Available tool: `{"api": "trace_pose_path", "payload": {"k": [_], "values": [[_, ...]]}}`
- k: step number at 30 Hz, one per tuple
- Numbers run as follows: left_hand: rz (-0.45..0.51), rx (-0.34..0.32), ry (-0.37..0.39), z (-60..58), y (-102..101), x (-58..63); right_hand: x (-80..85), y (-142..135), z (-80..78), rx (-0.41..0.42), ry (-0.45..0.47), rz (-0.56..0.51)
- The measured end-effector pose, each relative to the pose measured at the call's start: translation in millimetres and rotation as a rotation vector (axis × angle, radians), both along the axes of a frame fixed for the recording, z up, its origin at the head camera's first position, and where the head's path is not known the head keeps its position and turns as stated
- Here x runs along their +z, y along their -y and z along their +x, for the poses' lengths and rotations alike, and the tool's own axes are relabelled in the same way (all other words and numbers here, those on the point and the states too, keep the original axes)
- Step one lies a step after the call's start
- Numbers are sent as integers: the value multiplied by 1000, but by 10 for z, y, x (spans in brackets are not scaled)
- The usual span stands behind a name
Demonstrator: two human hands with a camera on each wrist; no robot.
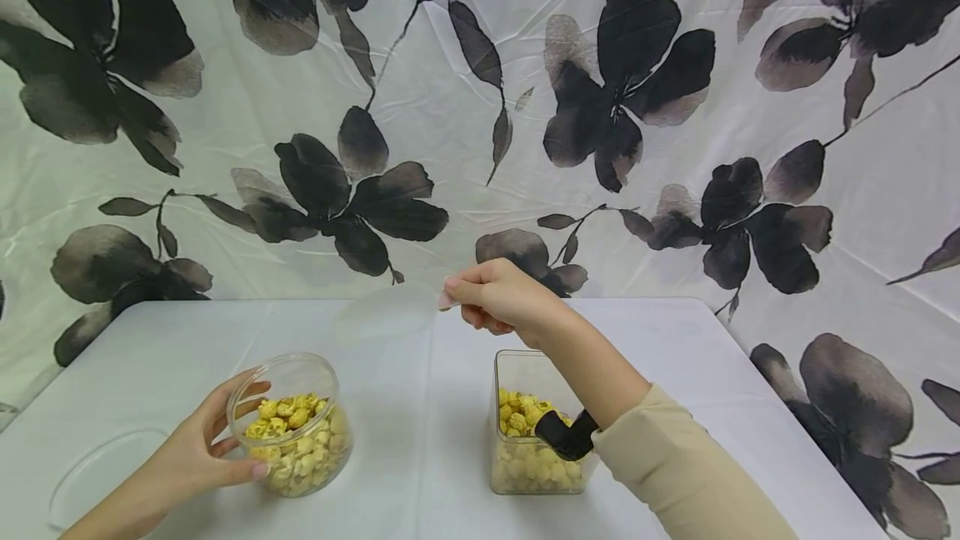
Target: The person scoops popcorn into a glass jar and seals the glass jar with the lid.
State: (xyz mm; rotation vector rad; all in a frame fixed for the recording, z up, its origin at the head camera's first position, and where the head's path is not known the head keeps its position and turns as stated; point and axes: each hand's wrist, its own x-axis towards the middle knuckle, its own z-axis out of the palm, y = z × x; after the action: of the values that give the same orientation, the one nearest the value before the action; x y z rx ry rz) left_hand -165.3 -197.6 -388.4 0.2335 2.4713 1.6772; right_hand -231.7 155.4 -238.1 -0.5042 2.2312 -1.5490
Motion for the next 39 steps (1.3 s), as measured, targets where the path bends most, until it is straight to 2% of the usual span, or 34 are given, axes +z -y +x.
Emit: {"api": "trace_pose_path", "payload": {"k": [11,18,22,30,35,39], "values": [[-21,-1,-37,42,71,56,-72,-205,-10,15,68,-49],[-72,23,-137,61,167,133,-72,-313,-10,26,84,-90],[-69,26,-186,62,200,187,-73,-395,-11,23,92,-98],[1,40,-349,61,255,367,-73,-557,7,23,110,-89],[18,5,-443,91,143,516,-48,-692,28,25,111,-99],[1,-26,-485,111,22,636,-22,-790,43,22,115,-119]]}}
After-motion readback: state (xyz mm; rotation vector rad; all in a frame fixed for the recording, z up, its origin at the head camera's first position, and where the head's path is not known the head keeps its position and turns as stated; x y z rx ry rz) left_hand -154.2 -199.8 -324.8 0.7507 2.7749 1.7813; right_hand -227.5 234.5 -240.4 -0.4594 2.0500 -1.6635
